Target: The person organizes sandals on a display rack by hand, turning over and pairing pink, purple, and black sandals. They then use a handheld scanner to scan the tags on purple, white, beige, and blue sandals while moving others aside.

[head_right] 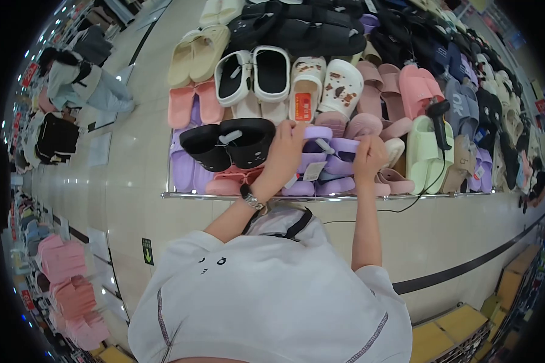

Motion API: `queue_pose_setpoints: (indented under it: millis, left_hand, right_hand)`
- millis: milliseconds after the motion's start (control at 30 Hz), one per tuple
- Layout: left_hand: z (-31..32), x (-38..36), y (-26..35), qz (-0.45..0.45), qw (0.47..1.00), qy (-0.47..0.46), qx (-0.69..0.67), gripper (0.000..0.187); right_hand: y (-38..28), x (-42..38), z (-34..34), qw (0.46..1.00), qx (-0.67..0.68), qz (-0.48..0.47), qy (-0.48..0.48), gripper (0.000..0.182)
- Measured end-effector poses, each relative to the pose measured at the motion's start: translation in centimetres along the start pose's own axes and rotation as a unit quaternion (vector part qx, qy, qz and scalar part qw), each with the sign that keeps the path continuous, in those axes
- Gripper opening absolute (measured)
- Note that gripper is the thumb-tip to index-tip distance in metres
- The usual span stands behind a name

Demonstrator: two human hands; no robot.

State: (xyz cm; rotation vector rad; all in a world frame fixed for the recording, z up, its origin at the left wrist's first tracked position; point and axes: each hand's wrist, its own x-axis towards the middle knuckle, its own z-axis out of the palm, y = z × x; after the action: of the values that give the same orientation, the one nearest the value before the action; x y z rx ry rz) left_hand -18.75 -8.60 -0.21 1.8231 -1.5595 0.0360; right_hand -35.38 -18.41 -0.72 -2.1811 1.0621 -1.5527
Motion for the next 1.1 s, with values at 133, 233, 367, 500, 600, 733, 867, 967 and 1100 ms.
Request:
queue_pose_setpoints:
  millis: [133,233,367,500,600,733,867,967,1100]
  left_hand:
    - [-0.2,-0.1,0.2,0.023,0.999,0.004,0.049,0.031]
    - [-0.5,0.1,0.0,0.028,0.998,-0.016,0.049,0.039]
    - [-1.7,-1.5,0.4,0.081,0.996,0.014,0.046,0.060]
    - [-4.8,-5.8,0.2,0.152,0.986,-0.006,-0.065,0.054]
    - [-8.0,-10.4,-4.0,0.302,0.953,-0.009,-0.024,0.037]
    - [-11.7,-15.9,-12.2,0.092,0.995,0.044,-0.017,0.020]
    - [-15.7,-16.6,-20.8,-0.177,0.980,0.075,0.057,0.031]
    - [-17.1,-15.8,-26.1,-0.229,0.968,0.058,0.088,0.036]
    - [-18.2,-11.6,-29.3,-0.198,0.978,0.042,0.056,0.040]
  right_hand:
    - [0.2,-0.1,0.5,1.000,-0.011,0.011,0.014,0.027]
    - [0.0,0.5,0.8,0.999,-0.018,0.036,0.010,0.028]
    - [0.2,0.1,0.5,0.999,-0.010,0.034,0.007,0.029]
    - [-0.7,-1.1,-1.1,0.998,-0.036,0.059,-0.015,0.024]
    - [-2.1,-2.7,-0.5,0.993,-0.051,0.093,0.059,0.019]
    - [-5.8,-5.4,0.4,0.964,-0.056,0.170,0.196,0.018]
    - [-8.1,-8.0,2.4,0.944,0.030,0.230,0.235,0.017]
    - [-11.2,-8.4,5.0,0.942,0.022,0.291,0.164,0.017]
    - [-14.9,-8.1,8.2,0.969,-0.059,0.209,0.118,0.027]
